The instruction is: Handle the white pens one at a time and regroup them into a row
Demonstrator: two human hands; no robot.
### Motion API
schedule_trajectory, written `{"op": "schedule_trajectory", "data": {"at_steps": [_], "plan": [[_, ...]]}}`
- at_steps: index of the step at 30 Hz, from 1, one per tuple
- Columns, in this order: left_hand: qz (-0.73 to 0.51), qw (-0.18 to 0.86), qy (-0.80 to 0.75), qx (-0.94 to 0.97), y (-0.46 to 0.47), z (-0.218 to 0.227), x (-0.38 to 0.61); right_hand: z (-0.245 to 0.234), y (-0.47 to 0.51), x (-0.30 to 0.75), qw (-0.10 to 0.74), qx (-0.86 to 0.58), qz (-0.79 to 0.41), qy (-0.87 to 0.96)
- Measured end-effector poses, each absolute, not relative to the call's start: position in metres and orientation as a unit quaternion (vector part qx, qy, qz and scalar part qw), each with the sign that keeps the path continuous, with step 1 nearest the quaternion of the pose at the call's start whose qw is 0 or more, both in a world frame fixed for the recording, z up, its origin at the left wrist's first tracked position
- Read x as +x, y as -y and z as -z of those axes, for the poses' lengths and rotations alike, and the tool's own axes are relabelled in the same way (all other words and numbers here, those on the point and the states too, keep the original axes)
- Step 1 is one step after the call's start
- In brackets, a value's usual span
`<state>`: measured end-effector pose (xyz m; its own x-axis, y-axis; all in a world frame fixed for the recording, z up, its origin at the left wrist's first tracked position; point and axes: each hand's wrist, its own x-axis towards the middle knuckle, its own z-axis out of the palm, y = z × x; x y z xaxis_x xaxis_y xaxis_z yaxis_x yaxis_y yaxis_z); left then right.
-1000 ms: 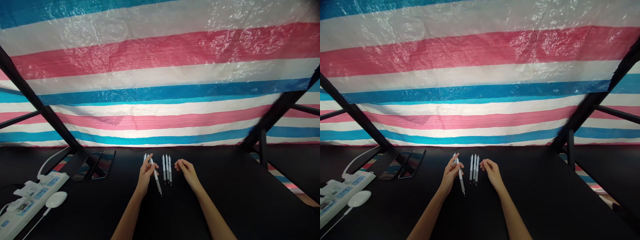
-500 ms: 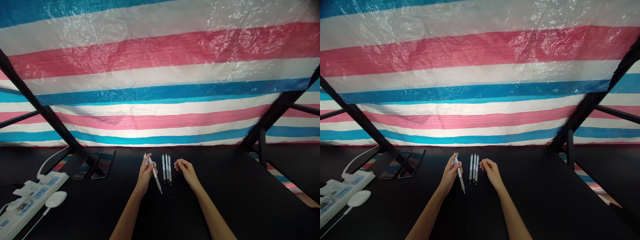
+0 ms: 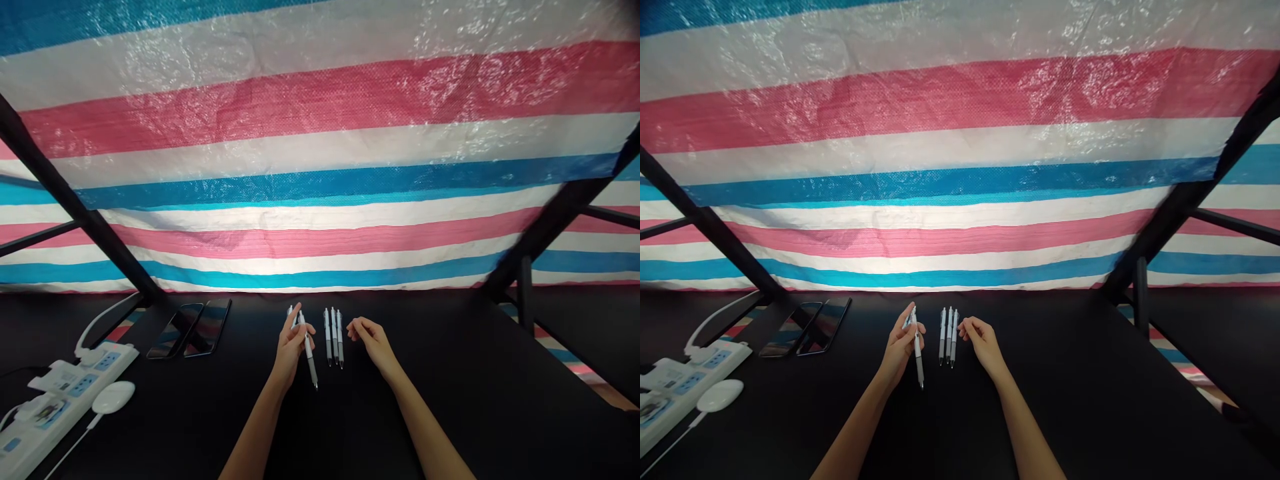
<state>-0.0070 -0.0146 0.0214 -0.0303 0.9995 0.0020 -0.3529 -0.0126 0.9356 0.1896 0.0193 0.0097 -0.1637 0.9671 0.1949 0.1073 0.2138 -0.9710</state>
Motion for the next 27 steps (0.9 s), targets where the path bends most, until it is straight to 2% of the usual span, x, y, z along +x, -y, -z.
{"op": "schedule_trajectory", "data": {"at_steps": [5,11,17,21,27], "plan": [[-0.612,0.542,-0.434,0.379,0.013,-0.022,-0.010,-0.008,-0.020,0.190,0.477,-0.429,-0.457,0.616],[-0.662,0.431,-0.512,0.339,0.001,-0.015,-0.035,-0.010,-0.019,0.190,0.478,-0.426,-0.457,0.618],[-0.581,0.286,-0.637,0.419,-0.005,0.000,-0.062,-0.011,-0.019,0.192,0.466,-0.437,-0.444,0.629],[-0.491,0.229,-0.683,0.489,-0.006,0.011,-0.065,-0.009,-0.017,0.191,0.413,-0.478,-0.393,0.668],[-0.469,0.201,-0.676,0.531,-0.011,0.022,-0.061,-0.014,-0.010,0.184,0.305,-0.498,-0.256,0.771]]}}
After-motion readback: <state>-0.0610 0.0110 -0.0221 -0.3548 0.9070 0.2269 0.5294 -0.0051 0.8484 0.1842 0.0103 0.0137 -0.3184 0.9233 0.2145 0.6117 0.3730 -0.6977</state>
